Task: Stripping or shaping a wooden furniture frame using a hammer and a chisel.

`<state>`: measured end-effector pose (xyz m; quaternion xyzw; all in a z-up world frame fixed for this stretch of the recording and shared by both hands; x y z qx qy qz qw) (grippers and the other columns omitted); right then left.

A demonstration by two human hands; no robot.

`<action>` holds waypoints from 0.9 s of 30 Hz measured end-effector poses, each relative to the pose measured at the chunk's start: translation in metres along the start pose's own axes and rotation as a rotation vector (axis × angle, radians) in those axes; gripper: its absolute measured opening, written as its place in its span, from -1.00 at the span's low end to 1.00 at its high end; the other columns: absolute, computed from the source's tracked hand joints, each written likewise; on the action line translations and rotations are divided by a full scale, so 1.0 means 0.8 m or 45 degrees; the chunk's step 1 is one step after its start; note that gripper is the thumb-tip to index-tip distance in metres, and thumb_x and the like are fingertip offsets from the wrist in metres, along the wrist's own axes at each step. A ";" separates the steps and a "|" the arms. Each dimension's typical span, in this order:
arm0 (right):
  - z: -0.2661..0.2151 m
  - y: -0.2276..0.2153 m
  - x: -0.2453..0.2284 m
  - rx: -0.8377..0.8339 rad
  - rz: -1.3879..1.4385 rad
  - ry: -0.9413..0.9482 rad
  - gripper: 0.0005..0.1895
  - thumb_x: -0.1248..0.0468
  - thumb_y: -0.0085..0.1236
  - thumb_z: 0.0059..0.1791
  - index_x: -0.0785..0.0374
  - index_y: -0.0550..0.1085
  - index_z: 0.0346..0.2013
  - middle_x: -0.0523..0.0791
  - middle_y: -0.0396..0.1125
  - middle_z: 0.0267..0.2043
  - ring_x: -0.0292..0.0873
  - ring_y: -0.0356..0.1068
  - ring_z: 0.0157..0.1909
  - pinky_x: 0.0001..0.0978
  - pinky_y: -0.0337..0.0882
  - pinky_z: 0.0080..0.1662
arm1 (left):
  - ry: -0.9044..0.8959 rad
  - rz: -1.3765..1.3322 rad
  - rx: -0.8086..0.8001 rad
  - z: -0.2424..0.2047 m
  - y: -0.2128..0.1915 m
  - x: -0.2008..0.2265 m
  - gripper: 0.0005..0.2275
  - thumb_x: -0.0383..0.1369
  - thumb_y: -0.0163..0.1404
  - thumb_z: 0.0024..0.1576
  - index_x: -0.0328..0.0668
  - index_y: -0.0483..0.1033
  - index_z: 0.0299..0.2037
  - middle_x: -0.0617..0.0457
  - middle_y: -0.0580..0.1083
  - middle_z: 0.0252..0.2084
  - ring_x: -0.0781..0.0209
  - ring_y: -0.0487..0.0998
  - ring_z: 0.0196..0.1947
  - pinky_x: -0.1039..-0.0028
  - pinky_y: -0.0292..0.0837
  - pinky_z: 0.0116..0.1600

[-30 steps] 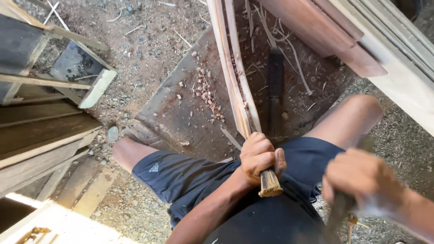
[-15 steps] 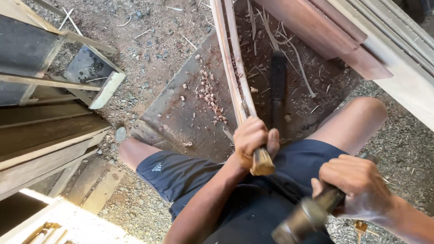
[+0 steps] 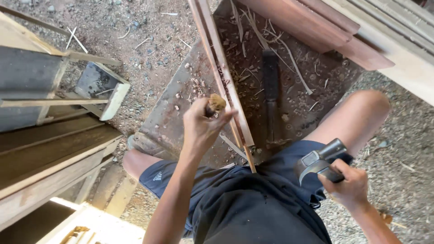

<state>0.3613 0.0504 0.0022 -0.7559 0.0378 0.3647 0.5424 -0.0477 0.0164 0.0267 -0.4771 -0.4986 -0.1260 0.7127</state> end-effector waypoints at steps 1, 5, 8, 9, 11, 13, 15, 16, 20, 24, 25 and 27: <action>0.000 0.002 0.003 0.047 -0.024 0.031 -0.66 0.13 0.33 -0.23 0.20 0.32 -0.57 -0.10 0.24 -0.67 -0.14 0.30 -0.64 -0.23 0.29 -0.49 | -0.038 -0.020 -0.142 -0.002 0.007 -0.005 -0.71 -0.18 0.34 0.00 -0.21 0.55 -0.33 0.09 0.42 -0.46 0.33 0.41 -0.48 0.44 0.40 -0.38; 0.002 0.007 0.013 0.093 -0.049 0.084 -0.52 -0.03 0.31 -0.16 0.16 0.24 -0.65 -0.16 0.12 -0.77 -0.18 0.25 -0.72 -0.25 0.24 -0.52 | -0.212 -0.098 -0.398 -0.003 0.035 -0.030 -0.77 -0.26 0.31 0.01 -0.15 0.66 -0.20 0.05 0.44 -0.40 0.27 0.45 -0.43 0.39 0.46 -0.36; 0.002 0.013 0.026 0.022 -0.112 0.084 -0.48 -0.12 0.26 -0.22 0.14 0.22 -0.71 -0.19 0.09 -0.83 -0.19 0.23 -0.77 -0.24 0.24 -0.56 | -0.108 0.004 -0.258 0.001 0.050 -0.070 -0.92 -0.38 0.22 0.09 -0.16 0.63 -0.29 0.09 0.49 -0.36 0.28 0.48 -0.37 0.42 0.48 -0.32; 0.006 0.012 0.023 0.024 -0.107 0.080 -0.48 -0.12 0.26 -0.22 0.14 0.22 -0.71 -0.19 0.09 -0.83 -0.19 0.23 -0.77 -0.24 0.24 -0.56 | -0.106 0.008 -0.254 0.020 0.050 -0.069 -0.92 -0.38 0.22 0.09 -0.16 0.63 -0.29 0.09 0.49 -0.36 0.28 0.48 -0.37 0.42 0.48 -0.32; 0.005 0.010 0.013 0.082 -0.117 0.006 -0.48 -0.18 0.22 -0.15 0.11 0.27 -0.67 -0.21 0.11 -0.80 -0.19 0.23 -0.74 -0.23 0.24 -0.55 | 0.400 -0.142 0.442 0.046 0.041 -0.063 -0.83 -0.36 0.17 0.28 -0.29 0.54 -0.28 0.02 0.53 -0.24 0.21 0.54 -0.25 0.38 0.53 -0.16; 0.006 0.008 0.009 0.074 -0.133 0.015 -0.47 -0.17 0.26 -0.17 0.13 0.27 -0.68 -0.19 0.11 -0.80 -0.16 0.24 -0.73 -0.20 0.25 -0.54 | 0.329 -0.016 0.452 0.058 0.019 -0.034 -0.80 -0.31 0.21 0.18 -0.29 0.51 -0.30 0.04 0.50 -0.32 0.27 0.49 -0.40 0.43 0.47 -0.33; 0.008 0.004 0.005 0.061 -0.152 0.020 -0.46 -0.16 0.29 -0.20 0.15 0.26 -0.68 -0.17 0.12 -0.80 -0.13 0.24 -0.72 -0.17 0.25 -0.53 | 0.253 0.107 0.464 0.041 0.012 -0.013 -0.75 -0.26 0.24 0.09 -0.30 0.49 -0.33 0.05 0.48 -0.40 0.33 0.45 -0.54 0.48 0.40 -0.50; 0.012 0.005 0.002 0.096 -0.144 0.005 -0.52 -0.11 0.28 -0.19 0.15 0.29 -0.64 -0.16 0.14 -0.76 -0.09 0.25 -0.67 -0.16 0.26 -0.50 | 0.465 0.057 0.411 0.021 0.015 -0.006 -0.78 -0.33 0.17 0.17 -0.21 0.42 -0.43 0.08 0.39 -0.49 0.28 0.35 -0.57 0.40 0.28 -0.48; 0.017 0.000 -0.008 0.092 -0.140 0.013 -0.57 -0.04 0.34 -0.22 0.14 0.32 -0.62 -0.12 0.20 -0.70 -0.01 0.28 -0.62 -0.13 0.28 -0.47 | 0.983 -0.307 0.076 -0.049 0.020 0.073 -0.75 -0.46 0.13 0.15 -0.17 0.37 -0.55 0.12 0.29 -0.59 0.20 0.30 -0.60 0.35 0.19 -0.46; 0.016 -0.001 -0.007 0.036 -0.169 0.041 -0.54 -0.03 0.37 -0.27 0.19 0.30 -0.65 -0.12 0.21 -0.72 -0.02 0.28 -0.66 -0.12 0.27 -0.49 | 0.956 -0.494 -0.009 -0.090 0.045 0.087 -0.85 -0.52 0.13 0.08 -0.22 0.46 -0.51 0.12 0.29 -0.58 0.20 0.30 -0.61 0.36 0.21 -0.45; 0.015 -0.001 -0.005 0.040 -0.167 0.014 -0.57 -0.01 0.34 -0.23 0.18 0.30 -0.62 -0.13 0.22 -0.69 -0.02 0.29 -0.63 -0.16 0.28 -0.50 | 0.897 -0.540 -0.018 -0.097 0.049 0.087 -0.88 -0.52 0.14 0.06 -0.23 0.48 -0.49 0.11 0.29 -0.58 0.19 0.30 -0.61 0.36 0.21 -0.44; 0.017 0.000 0.001 0.052 -0.173 -0.023 -0.60 0.01 0.32 -0.20 0.16 0.31 -0.59 -0.14 0.24 -0.65 -0.03 0.30 -0.60 -0.21 0.28 -0.50 | 0.846 -0.592 -0.015 -0.100 0.052 0.092 -0.90 -0.53 0.16 0.05 -0.25 0.50 -0.47 0.10 0.29 -0.57 0.17 0.30 -0.61 0.35 0.21 -0.43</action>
Point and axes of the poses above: each hand's wrist, its own z-axis towards the middle knuckle, its own y-axis out of the palm, x = y × z, the point moved 1 cm from there along z, towards the middle knuckle
